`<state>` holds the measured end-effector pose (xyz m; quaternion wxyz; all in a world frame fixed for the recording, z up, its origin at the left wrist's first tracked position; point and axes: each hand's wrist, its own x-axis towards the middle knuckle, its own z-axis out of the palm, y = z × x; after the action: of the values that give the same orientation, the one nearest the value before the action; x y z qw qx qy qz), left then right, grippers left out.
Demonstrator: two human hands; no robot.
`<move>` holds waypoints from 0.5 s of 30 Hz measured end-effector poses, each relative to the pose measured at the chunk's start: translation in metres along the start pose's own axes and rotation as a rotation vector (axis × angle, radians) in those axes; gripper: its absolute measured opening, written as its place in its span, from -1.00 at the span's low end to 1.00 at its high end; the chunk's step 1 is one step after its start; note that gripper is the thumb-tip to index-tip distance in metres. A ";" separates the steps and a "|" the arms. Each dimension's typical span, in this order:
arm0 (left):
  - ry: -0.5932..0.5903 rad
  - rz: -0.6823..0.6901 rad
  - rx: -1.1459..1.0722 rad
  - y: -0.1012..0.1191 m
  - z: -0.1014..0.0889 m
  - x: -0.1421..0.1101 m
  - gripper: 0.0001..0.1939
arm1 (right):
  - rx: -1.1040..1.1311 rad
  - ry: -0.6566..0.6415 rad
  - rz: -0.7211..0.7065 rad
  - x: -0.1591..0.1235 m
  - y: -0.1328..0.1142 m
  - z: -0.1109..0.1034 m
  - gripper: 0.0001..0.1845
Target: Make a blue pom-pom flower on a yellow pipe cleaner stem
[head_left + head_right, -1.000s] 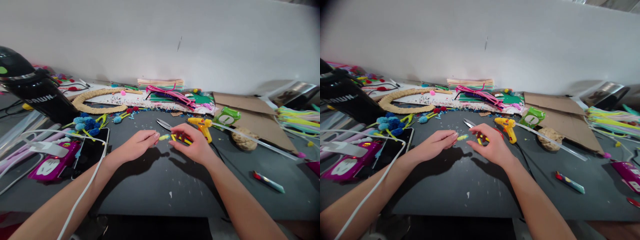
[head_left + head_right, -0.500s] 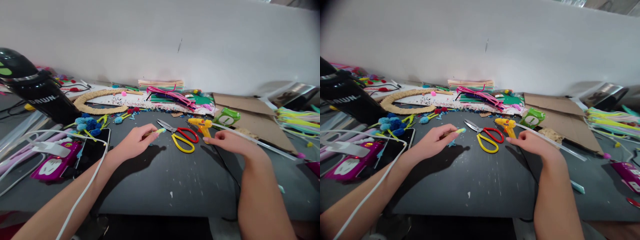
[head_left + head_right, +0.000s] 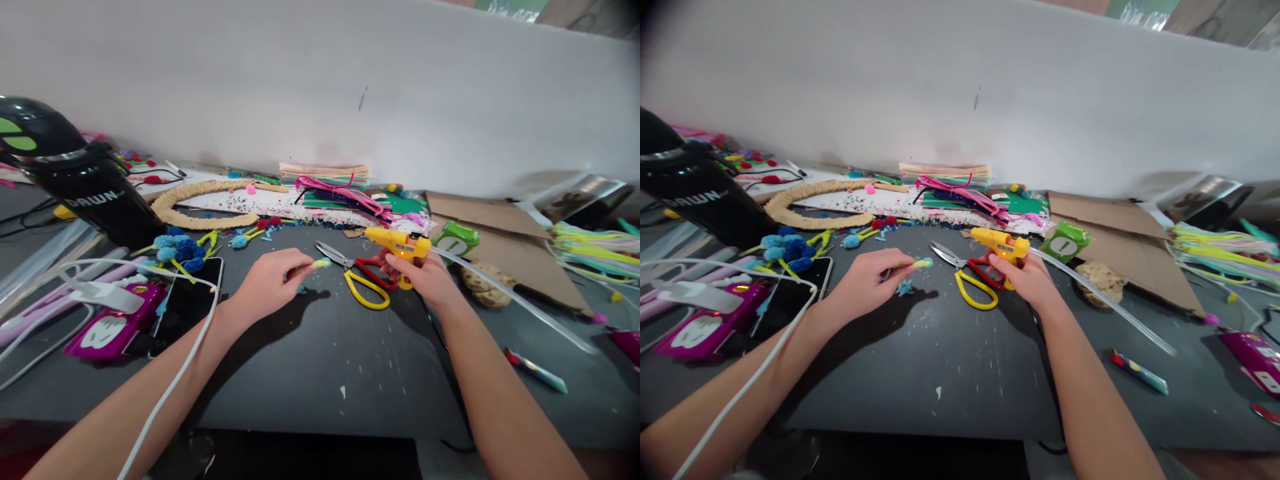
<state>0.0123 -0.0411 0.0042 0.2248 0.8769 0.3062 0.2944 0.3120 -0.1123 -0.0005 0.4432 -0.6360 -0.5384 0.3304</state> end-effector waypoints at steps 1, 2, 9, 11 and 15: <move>0.010 -0.001 0.014 -0.001 0.000 0.000 -0.74 | 0.044 -0.041 -0.002 -0.004 -0.005 0.005 -0.62; 0.020 -0.005 0.027 -0.002 0.001 0.000 -0.74 | 0.056 -0.084 -0.003 -0.007 -0.010 0.010 -0.66; 0.048 -0.017 0.072 -0.005 0.002 0.000 -0.77 | -0.081 -0.209 -0.045 -0.023 -0.026 0.031 -0.77; 0.045 -0.016 0.069 -0.004 0.003 0.001 -0.77 | -0.091 -0.203 -0.048 -0.025 -0.029 0.033 -0.81; 0.032 -0.020 0.067 -0.003 0.002 0.001 -0.76 | -0.108 -0.218 -0.032 -0.026 -0.033 0.038 -0.85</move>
<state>0.0134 -0.0392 0.0015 0.1931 0.8761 0.3282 0.2957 0.2596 -0.1286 0.0132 0.3523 -0.6107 -0.6104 0.3611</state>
